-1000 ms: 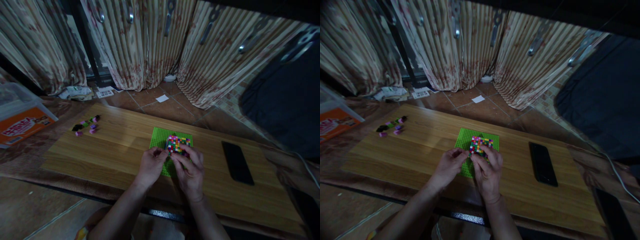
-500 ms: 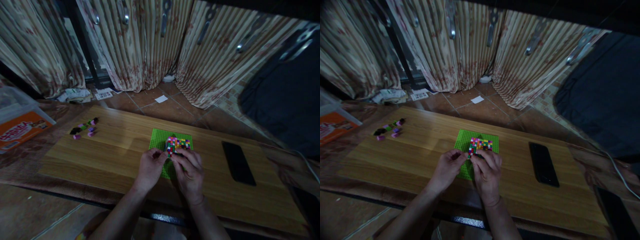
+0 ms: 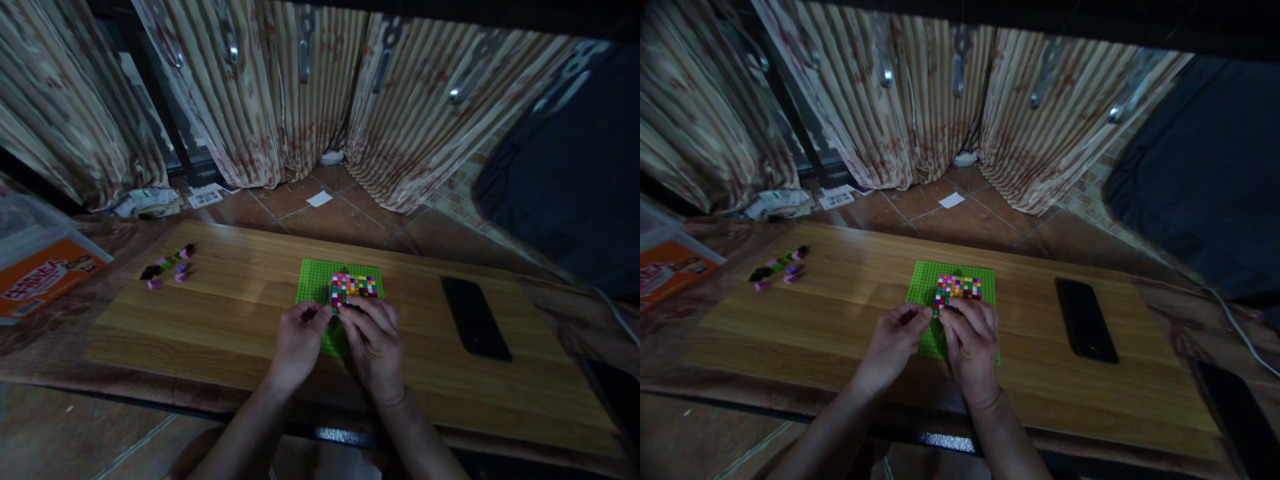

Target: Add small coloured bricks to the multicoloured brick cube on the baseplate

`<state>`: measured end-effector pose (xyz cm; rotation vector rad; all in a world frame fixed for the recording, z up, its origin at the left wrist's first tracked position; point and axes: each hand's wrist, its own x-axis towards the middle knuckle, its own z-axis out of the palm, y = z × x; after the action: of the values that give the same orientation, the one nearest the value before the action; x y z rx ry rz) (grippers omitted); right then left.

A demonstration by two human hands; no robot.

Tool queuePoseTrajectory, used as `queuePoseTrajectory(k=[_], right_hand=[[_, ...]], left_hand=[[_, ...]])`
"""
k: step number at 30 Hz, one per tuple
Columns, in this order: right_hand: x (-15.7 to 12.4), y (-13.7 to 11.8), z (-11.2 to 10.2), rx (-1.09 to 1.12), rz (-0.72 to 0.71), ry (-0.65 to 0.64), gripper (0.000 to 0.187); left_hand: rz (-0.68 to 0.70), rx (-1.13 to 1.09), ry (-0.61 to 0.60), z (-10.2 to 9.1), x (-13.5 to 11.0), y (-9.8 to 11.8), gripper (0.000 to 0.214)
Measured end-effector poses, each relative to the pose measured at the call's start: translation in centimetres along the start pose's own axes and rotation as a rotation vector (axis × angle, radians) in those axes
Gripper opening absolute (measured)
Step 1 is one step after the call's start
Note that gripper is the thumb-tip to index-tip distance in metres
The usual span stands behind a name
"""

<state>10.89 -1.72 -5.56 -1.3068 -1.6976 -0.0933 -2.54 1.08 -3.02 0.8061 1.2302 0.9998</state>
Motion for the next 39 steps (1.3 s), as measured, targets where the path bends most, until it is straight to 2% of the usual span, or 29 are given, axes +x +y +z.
queuePoseTrajectory(k=[4, 7, 11, 14, 17, 20, 24, 27, 30, 33, 36, 39], right_hand=[[0.4, -0.1, -1.0, 0.076, 0.088, 0.038, 0.022], [1.1, -0.5, -2.0, 0.121, 0.142, 0.063, 0.021], [2.0, -1.5, -2.8, 0.241, 0.174, -0.068, 0.021], [2.2, -2.0, -3.0, 0.343, 0.22, -0.155, 0.021], [2.2, -2.3, -3.1, 0.423, 0.315, -0.167, 0.015], [2.1, -2.6, -2.9, 0.494, 0.385, -0.112, 0.011], [2.2, -2.8, -2.4, 0.632, 0.495, 0.059, 0.007], [2.3, -2.2, -2.7, 0.669, 0.567, 0.163, 0.006], [2.2, -1.0, -3.3, 0.501, 0.519, 0.098, 0.009], [1.6, 0.2, -3.5, 0.235, 0.373, -0.006, 0.011], [0.9, 0.7, -3.0, 0.122, 0.267, -0.06, 0.011], [0.5, 0.8, -2.3, 0.081, 0.218, -0.099, 0.009]], left_hand=[[-0.011, -0.19, 0.042, -0.7, -0.5, 1.6, 0.026], [-0.054, -0.295, -0.064, -0.8, -1.0, 2.5, 0.024], [-0.089, -0.348, -0.211, 0.0, -1.7, 2.5, 0.024], [-0.077, -0.369, -0.246, 0.8, -2.2, 2.4, 0.022], [-0.071, -0.382, -0.278, 1.3, -2.5, 2.3, 0.021], [-0.072, -0.43, -0.281, 1.8, -2.8, 2.3, 0.021], [-0.104, -0.531, -0.263, 2.2, -3.0, 2.3, 0.021], [-0.094, -0.572, -0.223, 1.8, -2.6, 2.5, 0.02], [-0.063, -0.602, -0.126, 0.8, -1.8, 2.8, 0.016], [-0.112, -0.588, -0.008, -0.1, -1.1, 2.9, 0.011], [-0.185, -0.553, 0.005, -0.3, -0.9, 2.5, 0.01], [-0.215, -0.523, -0.016, 0.0, -1.0, 2.1, 0.011]])
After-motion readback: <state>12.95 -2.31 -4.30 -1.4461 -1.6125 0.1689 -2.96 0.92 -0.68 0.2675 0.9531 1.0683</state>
